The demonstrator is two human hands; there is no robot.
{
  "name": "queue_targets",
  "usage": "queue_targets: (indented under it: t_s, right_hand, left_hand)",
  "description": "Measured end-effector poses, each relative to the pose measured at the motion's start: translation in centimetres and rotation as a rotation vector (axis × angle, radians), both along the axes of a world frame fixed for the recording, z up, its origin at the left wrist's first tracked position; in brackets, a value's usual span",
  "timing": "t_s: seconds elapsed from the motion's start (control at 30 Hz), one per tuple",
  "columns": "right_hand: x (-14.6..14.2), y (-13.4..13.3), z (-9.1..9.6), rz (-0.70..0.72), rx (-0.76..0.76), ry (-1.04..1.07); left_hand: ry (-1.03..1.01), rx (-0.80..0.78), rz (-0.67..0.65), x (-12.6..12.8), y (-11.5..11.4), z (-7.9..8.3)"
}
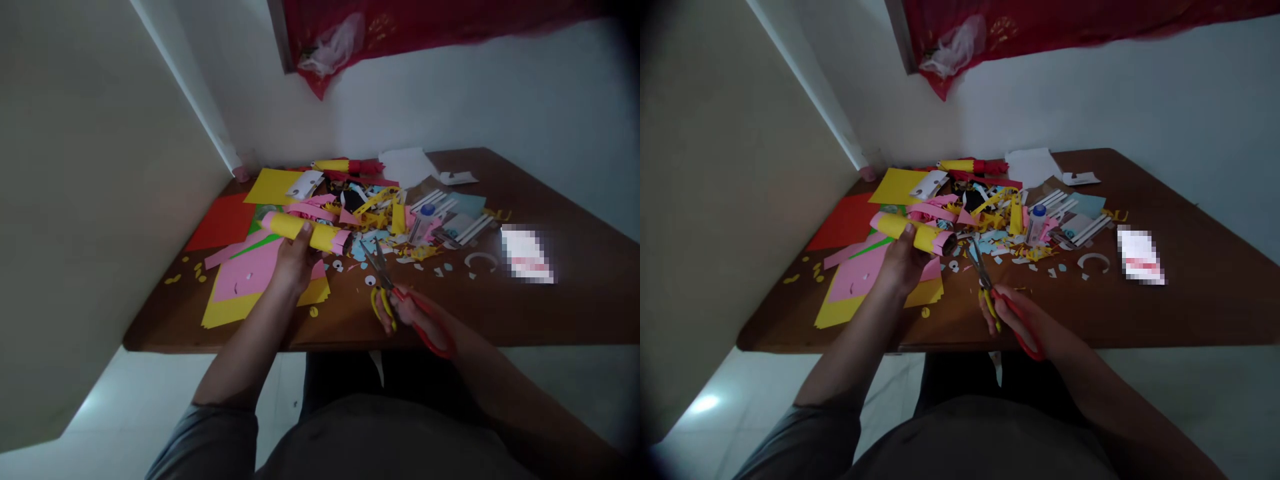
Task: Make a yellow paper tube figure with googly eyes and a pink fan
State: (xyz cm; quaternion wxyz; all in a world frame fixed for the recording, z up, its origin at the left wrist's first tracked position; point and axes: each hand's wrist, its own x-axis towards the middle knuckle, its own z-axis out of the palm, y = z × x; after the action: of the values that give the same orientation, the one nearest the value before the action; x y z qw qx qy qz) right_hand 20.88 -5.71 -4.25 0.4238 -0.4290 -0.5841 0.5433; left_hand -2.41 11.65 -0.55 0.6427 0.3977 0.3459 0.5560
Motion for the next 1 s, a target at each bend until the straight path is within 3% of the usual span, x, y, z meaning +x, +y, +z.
queue_targets:
  t_s: [0.13,0.37,0.53,0.67,0.77,0.83,1.0]
  right_hand:
    - [-0.2,-0.1,-0.1,-0.007,0.006,0.085]
    - [-0.8,-0.1,0.7,-0.058,0.022,0.117]
    - [-0.4,-0.5,2.1,-0.258,0.011,-0.129]
    - [-0.3,-0.6,3.3,-0.328,0.027,-0.397]
    - [-0.3,-0.6,3.3,-0.373,0.029,-0.449]
    - [-0.2,-0.5,2.9,-0.373,0.005,-0.377]
    - [-0.2,-0.2,1.4,-0.152,-0.081,-0.114]
  left_hand:
    - [0.004,0.018,-0.052,-0.1,-0.2,0.0]
    - [-0.077,-0.028,-0.026,-0.1,-0.1,0.9]
    - [-0.147,-0.089,-0.046,-0.3,-0.1,1.2]
    - [-0.124,-0.025,-0.045,-0.2,-0.2,0.7]
    - [-0.078,0.053,0.025,-0.2,-0.3,0.3]
    - [0.004,0.135,0.127,-0.3,-0.4,0.2]
    - [0.184,0.304,0.295,-0.8,-0.9,0.0]
